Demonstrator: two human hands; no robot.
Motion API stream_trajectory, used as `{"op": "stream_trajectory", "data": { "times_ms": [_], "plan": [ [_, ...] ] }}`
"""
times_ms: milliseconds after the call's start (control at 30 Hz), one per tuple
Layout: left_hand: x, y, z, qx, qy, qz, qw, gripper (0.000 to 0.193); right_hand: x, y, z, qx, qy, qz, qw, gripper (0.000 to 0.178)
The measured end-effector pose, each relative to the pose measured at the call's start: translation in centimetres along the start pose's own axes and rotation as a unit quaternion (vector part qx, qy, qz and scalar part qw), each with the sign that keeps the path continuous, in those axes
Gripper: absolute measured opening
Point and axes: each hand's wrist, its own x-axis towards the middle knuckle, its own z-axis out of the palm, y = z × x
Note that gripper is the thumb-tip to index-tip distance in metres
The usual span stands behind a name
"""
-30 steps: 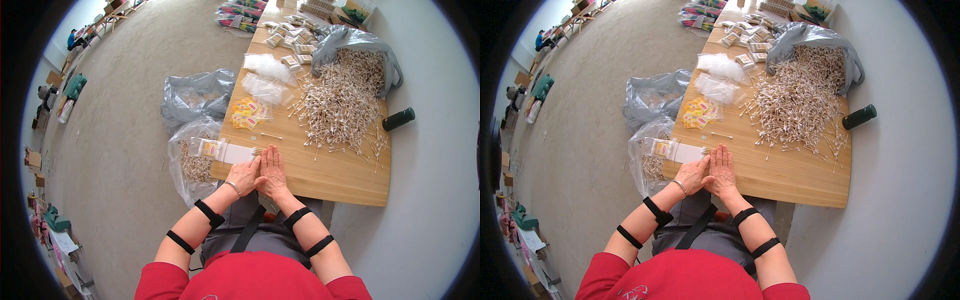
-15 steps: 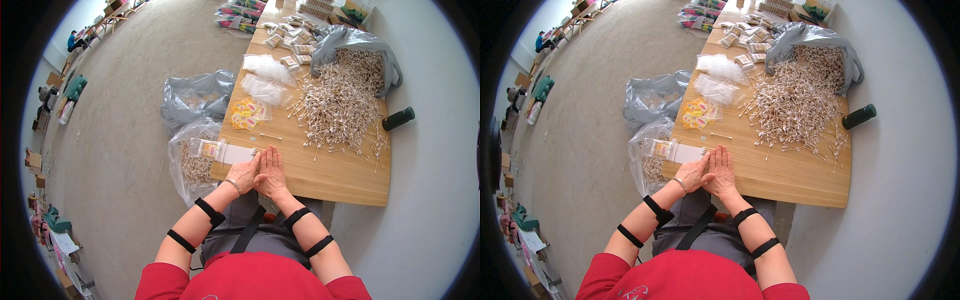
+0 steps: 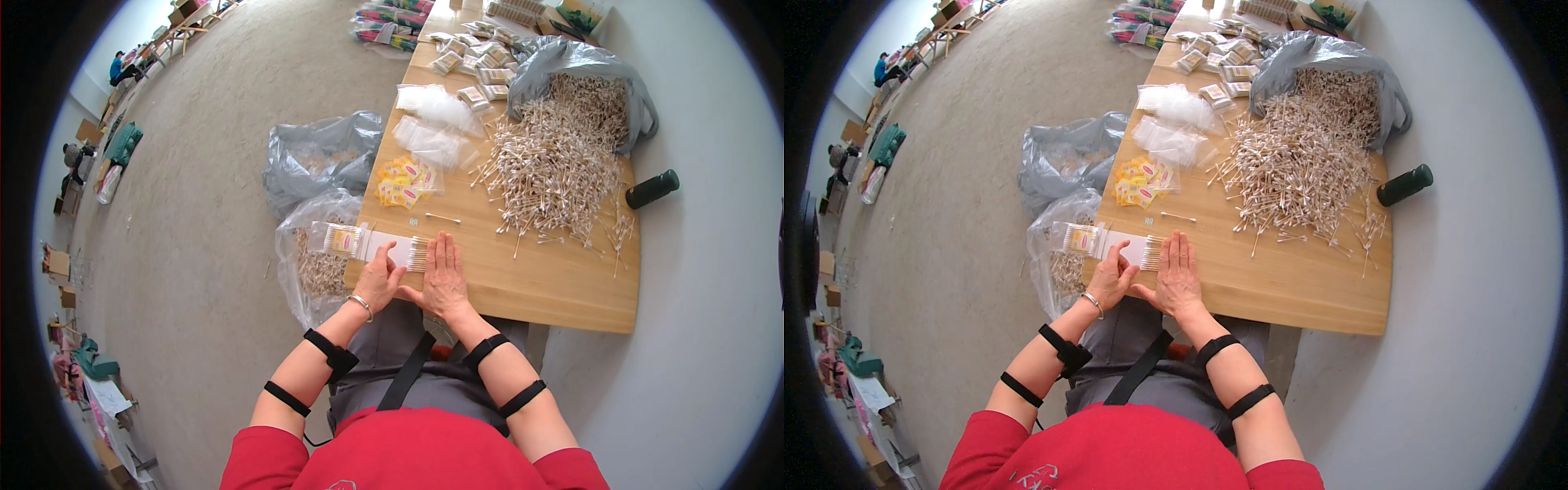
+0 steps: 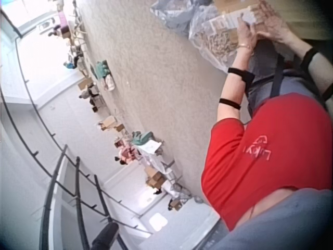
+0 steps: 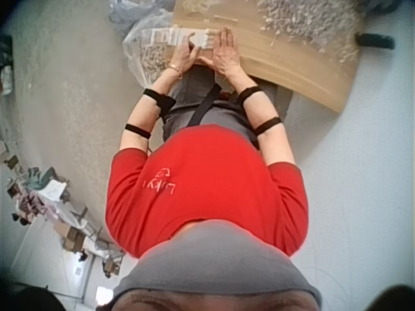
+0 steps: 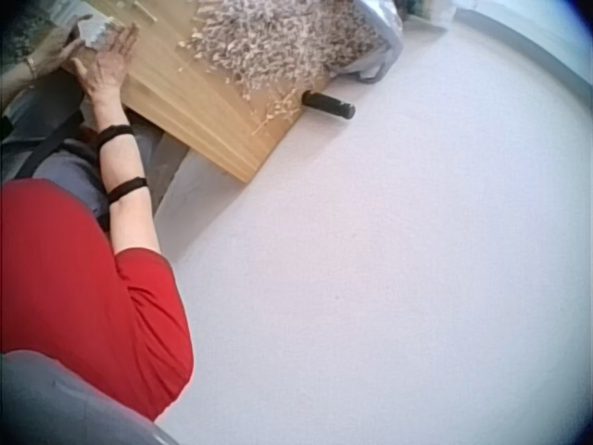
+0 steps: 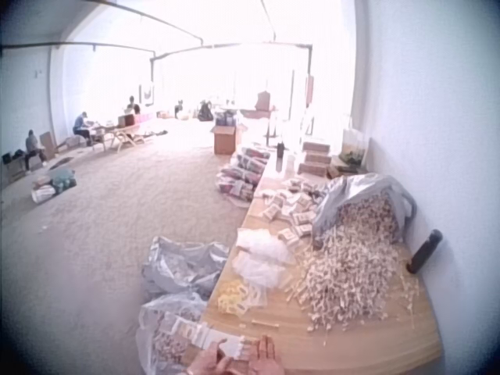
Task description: Aligning cotton swabs and placing them into small plastic bags.
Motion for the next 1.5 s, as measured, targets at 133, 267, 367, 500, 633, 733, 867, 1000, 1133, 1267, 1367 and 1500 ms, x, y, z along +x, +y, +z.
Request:
{"op": "stream_trajectory", "data": {
  "times_ms": [133, 267, 367, 500, 633, 733, 867, 1000, 1133, 1267, 1367, 1500],
  "plan": [
    [-1.3, -1.8, -0.1, 0.069, 0.011, 0.149, 0.986, 0.046, 0.0, -0.1, -0.2, 0.006, -0.001, -0.001, 1.000, 0.117],
    [-2.7, -0.4, -0.1, 0.171, -0.061, 0.209, 0.961, 0.047, 0.0, 0.0, -0.3, -0.032, -0.050, 0.012, 0.998, 0.116],
    [-2.9, 0.6, -0.1, 0.216, -0.092, 0.198, 0.952, 0.053, 0.0, 0.3, 0.4, -0.023, 0.006, 0.004, 1.000, 0.114],
    [-2.8, 0.8, 0.0, 0.257, -0.094, 0.188, 0.943, 0.058, 0.0, 0.2, 0.7, -0.021, 0.003, 0.001, 1.000, 0.112],
    [-2.8, 1.0, 0.1, 0.271, -0.097, 0.185, 0.940, 0.061, 0.0, 0.3, 0.7, -0.029, 0.004, 0.000, 1.000, 0.112],
    [-2.8, 1.0, 0.2, 0.274, -0.103, 0.180, 0.939, 0.062, 0.0, 0.3, 0.6, -0.023, -0.013, 0.003, 1.000, 0.111],
    [-2.8, 1.4, 0.1, 0.279, -0.107, 0.178, 0.938, 0.063, 0.0, 0.4, 0.7, -0.047, -0.007, 0.002, 0.999, 0.109],
    [-2.8, 1.3, 0.2, 0.288, -0.110, 0.176, 0.935, 0.066, 0.0, 0.2, 0.6, -0.030, -0.006, 0.002, 1.000, 0.108],
    [-2.7, 1.5, 0.4, 0.300, -0.112, 0.163, 0.933, 0.069, 0.0, 0.3, 0.7, -0.065, -0.021, 0.004, 0.998, 0.108],
    [-2.5, 1.9, 0.5, 0.308, -0.120, 0.140, 0.933, 0.071, 0.0, 0.4, 0.8, -0.051, -0.016, -0.001, 0.999, 0.107],
    [-2.5, 1.9, 0.5, 0.314, -0.124, 0.148, 0.930, 0.072, 0.0, 0.6, 1.0, -0.063, -0.004, -0.002, 0.998, 0.107],
    [-2.6, 1.9, 0.5, 0.319, -0.129, 0.148, 0.927, 0.072, 0.0, 0.4, 1.0, -0.059, -0.006, 0.001, 0.998, 0.107]
  ]
}}
